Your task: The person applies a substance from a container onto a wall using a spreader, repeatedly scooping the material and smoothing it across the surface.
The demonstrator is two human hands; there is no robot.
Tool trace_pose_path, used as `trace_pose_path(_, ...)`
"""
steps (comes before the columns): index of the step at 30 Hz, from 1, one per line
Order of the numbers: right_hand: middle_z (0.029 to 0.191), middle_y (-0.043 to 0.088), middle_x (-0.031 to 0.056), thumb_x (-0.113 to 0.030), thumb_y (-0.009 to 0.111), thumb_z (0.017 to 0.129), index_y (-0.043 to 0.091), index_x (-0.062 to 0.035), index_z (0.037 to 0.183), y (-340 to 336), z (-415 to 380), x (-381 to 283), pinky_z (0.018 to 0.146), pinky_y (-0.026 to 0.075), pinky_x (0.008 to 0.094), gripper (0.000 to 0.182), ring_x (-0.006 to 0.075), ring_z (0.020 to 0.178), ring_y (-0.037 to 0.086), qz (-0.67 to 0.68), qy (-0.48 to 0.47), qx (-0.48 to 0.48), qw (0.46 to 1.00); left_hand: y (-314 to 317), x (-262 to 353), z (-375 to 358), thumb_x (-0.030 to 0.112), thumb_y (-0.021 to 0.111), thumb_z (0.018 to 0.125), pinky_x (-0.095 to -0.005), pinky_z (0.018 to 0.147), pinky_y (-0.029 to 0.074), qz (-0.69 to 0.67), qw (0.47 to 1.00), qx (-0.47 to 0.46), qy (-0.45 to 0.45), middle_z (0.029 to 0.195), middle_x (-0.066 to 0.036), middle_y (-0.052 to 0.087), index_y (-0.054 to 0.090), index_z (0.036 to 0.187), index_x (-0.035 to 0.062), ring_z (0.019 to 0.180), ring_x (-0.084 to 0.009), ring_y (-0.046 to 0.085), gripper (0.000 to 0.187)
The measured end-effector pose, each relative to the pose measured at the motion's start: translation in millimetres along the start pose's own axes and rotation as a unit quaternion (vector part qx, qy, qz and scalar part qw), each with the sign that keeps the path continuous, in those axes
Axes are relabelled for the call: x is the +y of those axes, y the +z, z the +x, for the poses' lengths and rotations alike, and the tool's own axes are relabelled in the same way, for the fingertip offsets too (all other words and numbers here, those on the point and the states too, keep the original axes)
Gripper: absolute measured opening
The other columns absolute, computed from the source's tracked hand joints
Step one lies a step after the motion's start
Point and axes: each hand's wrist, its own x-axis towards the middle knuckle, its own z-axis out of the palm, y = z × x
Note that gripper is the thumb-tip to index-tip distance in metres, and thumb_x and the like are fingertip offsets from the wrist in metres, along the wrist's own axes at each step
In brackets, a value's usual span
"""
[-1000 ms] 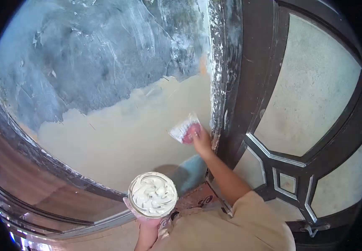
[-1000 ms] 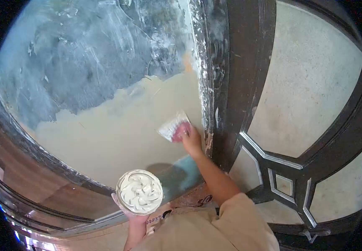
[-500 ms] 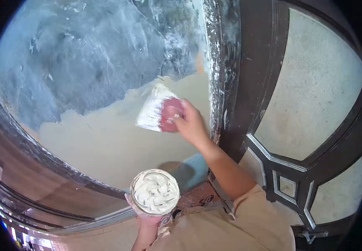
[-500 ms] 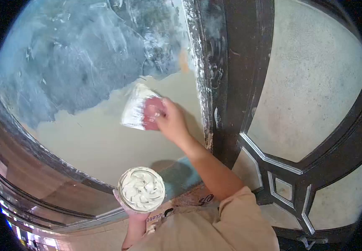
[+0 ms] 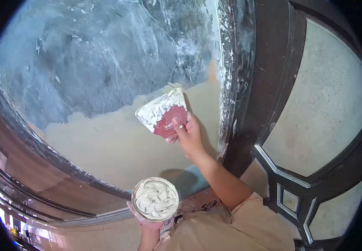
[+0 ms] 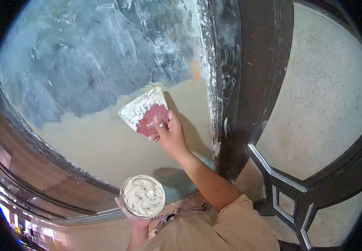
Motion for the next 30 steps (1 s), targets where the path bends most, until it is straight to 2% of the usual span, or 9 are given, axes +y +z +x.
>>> trace_pose_path(2, 0.09, 0.066, 0.0081, -0.02, 0.054, 0.1, 0.047, -0.0032, 0.118, 10, 3, -8, 0.049, 0.048, 0.0246, 0.026, 0.0133, 0.058, 0.063, 0.043, 0.011, -0.01, 0.999, -2, 1, 2, 0.075, 0.025, 0.09, -0.0565, 0.112, 0.028, 0.016, 0.998, -0.061, 0.019, 0.156, -0.011, 0.028, 0.03, 0.151, 0.0176, 0.139, -0.0365, 0.032, 0.084)
trace_pose_path(4, 0.091, 0.065, 0.0086, -0.018, 0.052, 0.1, 0.047, -0.0029, 0.118, 12, 6, -7, 0.049, 0.048, 0.0253, 0.024, 0.0147, 0.057, 0.063, 0.052, 0.009, -0.012, 0.999, -2, 1, 2, 0.075, 0.026, 0.09, -0.0553, 0.113, 0.028, -0.1, 0.995, 0.016, 0.01, 0.156, -0.011, 0.027, 0.029, 0.151, 0.0172, 0.139, -0.0356, 0.031, 0.084)
trace_pose_path(16, 0.089, 0.055, -0.0012, -0.019, 0.051, 0.1, 0.049, -0.0071, 0.117, -6, -9, 3, 0.046, 0.038, 0.0216, 0.021, 0.0048, 0.066, 0.049, 0.027, 0.014, 0.078, 0.996, -8, 14, 15, 0.075, 0.032, 0.088, -0.0583, 0.111, 0.03, -0.063, 0.996, 0.048, -0.031, 0.154, -0.012, 0.031, 0.034, 0.149, 0.0175, 0.137, -0.0379, 0.034, 0.084)
trace_pose_path(19, 0.09, 0.053, -0.0017, -0.018, 0.051, 0.1, 0.05, -0.0054, 0.113, -3, 8, -7, 0.052, 0.039, 0.0216, 0.018, 0.0039, 0.069, 0.047, 0.029, 0.001, 0.069, 0.997, 0, 14, 20, 0.075, 0.031, 0.088, -0.0583, 0.112, 0.029, -0.012, 0.999, 0.005, -0.05, 0.155, -0.011, 0.03, 0.034, 0.149, 0.0179, 0.138, -0.0381, 0.033, 0.084)
trace_pose_path(22, 0.096, 0.056, 0.0005, -0.015, 0.052, 0.099, 0.052, -0.0018, 0.114, -25, -7, 36, 0.072, 0.044, 0.0241, 0.02, 0.0069, 0.083, 0.05, -0.046, 0.007, 0.102, 0.994, 5, 14, 20, 0.077, 0.031, 0.087, -0.0585, 0.111, 0.029, -0.264, 0.962, 0.027, -0.066, 0.155, -0.011, 0.029, 0.035, 0.149, 0.0182, 0.138, -0.0378, 0.033, 0.085)
trace_pose_path(24, 0.096, 0.056, -0.0019, -0.017, 0.052, 0.099, 0.051, -0.0083, 0.12, -31, -32, 60, 0.054, 0.042, 0.0189, 0.023, 0.0038, 0.077, 0.052, -0.001, 0.012, 0.183, 0.983, -1, 15, 22, 0.075, 0.029, 0.089, -0.0571, 0.113, 0.027, -0.008, 0.998, 0.0, -0.058, 0.155, -0.01, 0.029, 0.032, 0.15, 0.0188, 0.139, -0.0358, 0.032, 0.083)
trace_pose_path(25, 0.096, 0.056, -0.0019, -0.017, 0.052, 0.099, 0.051, -0.0083, 0.12, -33, -36, 64, 0.054, 0.042, 0.0189, 0.023, 0.0038, 0.077, 0.052, -0.003, 0.011, 0.181, 0.983, -1, 17, 22, 0.073, 0.028, 0.09, -0.0559, 0.115, 0.023, 0.054, 0.992, -0.116, -0.025, 0.156, -0.009, 0.027, 0.027, 0.152, 0.0199, 0.14, -0.0323, 0.031, 0.081)
trace_pose_path(28, 0.101, 0.057, -0.0007, -0.017, 0.053, 0.099, 0.05, -0.0076, 0.124, -26, -35, 52, 0.063, 0.048, 0.0217, 0.027, 0.0053, 0.085, 0.055, 0.005, -0.011, 0.143, 0.99, -7, 19, 25, 0.07, 0.027, 0.092, -0.0545, 0.117, 0.018, 0.015, 0.992, -0.107, -0.071, 0.157, -0.007, 0.025, 0.021, 0.153, 0.0207, 0.142, -0.0294, 0.028, 0.078)
trace_pose_path(30, 0.106, 0.059, 0.0039, -0.016, 0.052, 0.1, 0.05, 0.0016, 0.122, -8, -11, 18, 0.088, 0.044, 0.0275, 0.028, 0.0095, 0.097, 0.053, 0.01, -0.039, 0.074, 0.996, -9, 19, 24, 0.071, 0.029, 0.091, -0.055, 0.117, 0.017, 0.045, 0.986, -0.151, -0.052, 0.158, -0.006, 0.025, 0.021, 0.153, 0.0208, 0.142, -0.029, 0.027, 0.081)
